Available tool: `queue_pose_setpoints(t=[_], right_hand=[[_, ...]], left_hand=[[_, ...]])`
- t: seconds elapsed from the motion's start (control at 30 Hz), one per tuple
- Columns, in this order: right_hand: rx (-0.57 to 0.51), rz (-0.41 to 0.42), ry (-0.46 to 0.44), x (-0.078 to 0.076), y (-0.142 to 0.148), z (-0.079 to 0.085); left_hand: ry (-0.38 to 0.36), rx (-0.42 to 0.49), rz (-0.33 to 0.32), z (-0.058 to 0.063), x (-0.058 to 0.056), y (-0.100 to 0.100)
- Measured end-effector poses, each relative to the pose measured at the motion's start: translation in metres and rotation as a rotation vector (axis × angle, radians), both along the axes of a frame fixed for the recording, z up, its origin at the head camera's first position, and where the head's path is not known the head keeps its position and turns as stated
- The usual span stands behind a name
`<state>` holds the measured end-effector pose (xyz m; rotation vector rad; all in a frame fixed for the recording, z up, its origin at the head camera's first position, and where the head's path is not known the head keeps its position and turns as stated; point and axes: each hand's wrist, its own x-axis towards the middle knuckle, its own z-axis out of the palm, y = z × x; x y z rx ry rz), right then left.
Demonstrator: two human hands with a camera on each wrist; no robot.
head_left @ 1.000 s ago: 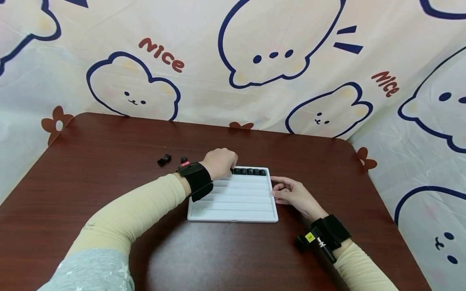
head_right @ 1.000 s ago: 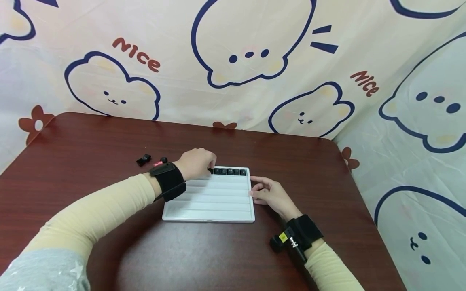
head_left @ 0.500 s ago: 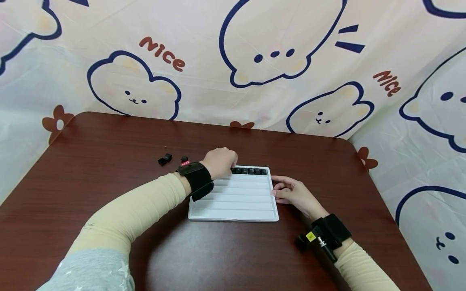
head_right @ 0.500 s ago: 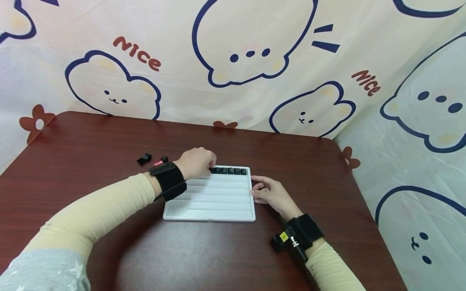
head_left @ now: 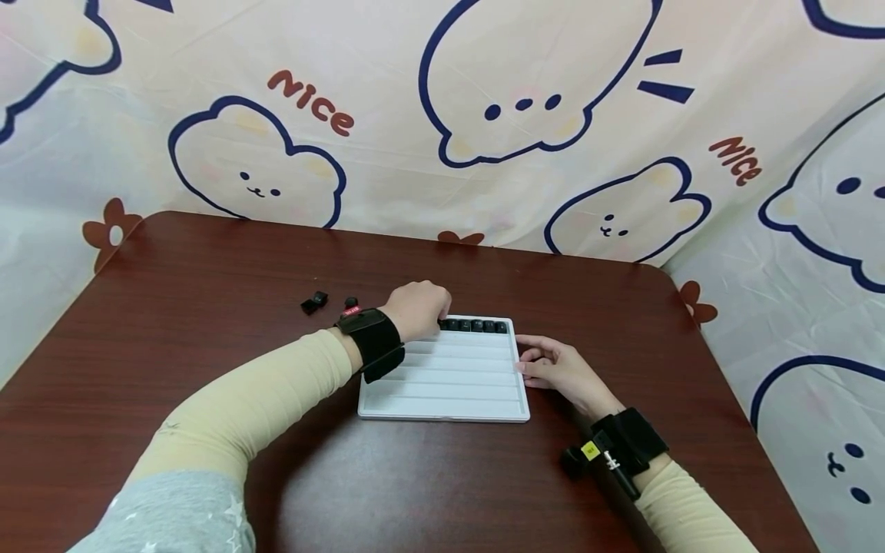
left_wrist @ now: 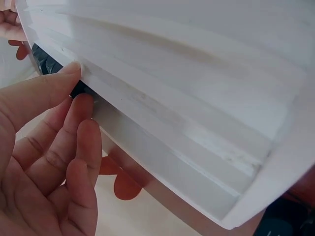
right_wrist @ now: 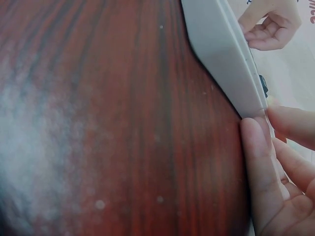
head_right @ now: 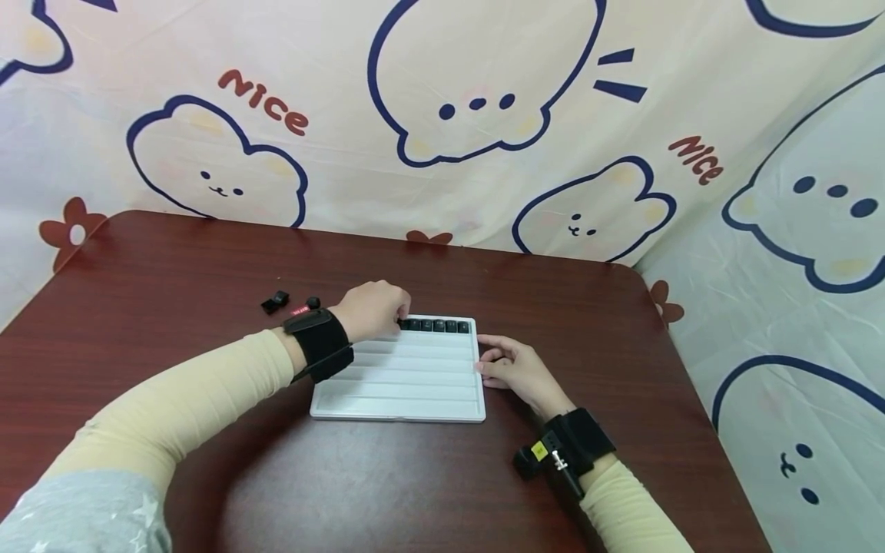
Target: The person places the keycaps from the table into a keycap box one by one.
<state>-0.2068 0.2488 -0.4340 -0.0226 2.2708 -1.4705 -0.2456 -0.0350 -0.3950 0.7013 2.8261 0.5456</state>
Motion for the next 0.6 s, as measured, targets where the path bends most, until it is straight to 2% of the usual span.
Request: queue_pose_setpoints(t=[0.23, 0.37, 0.6], right_hand=[[-0.001, -0.004, -0.008, 0.001, 0.0, -0.001], [-0.001, -0.002, -0.012, 0.002, 0.0, -0.001], [-0.009, 0.0, -0.004, 0.001, 0.001, 0.0]], left_hand=[[0.002, -0.011, 0.008, 0.002, 0.003, -0.004], [0.002, 0.018, 0.021, 0.003, 0.005, -0.009], [0.028, 0.075, 0.018, 0.008, 0.009, -0.031]])
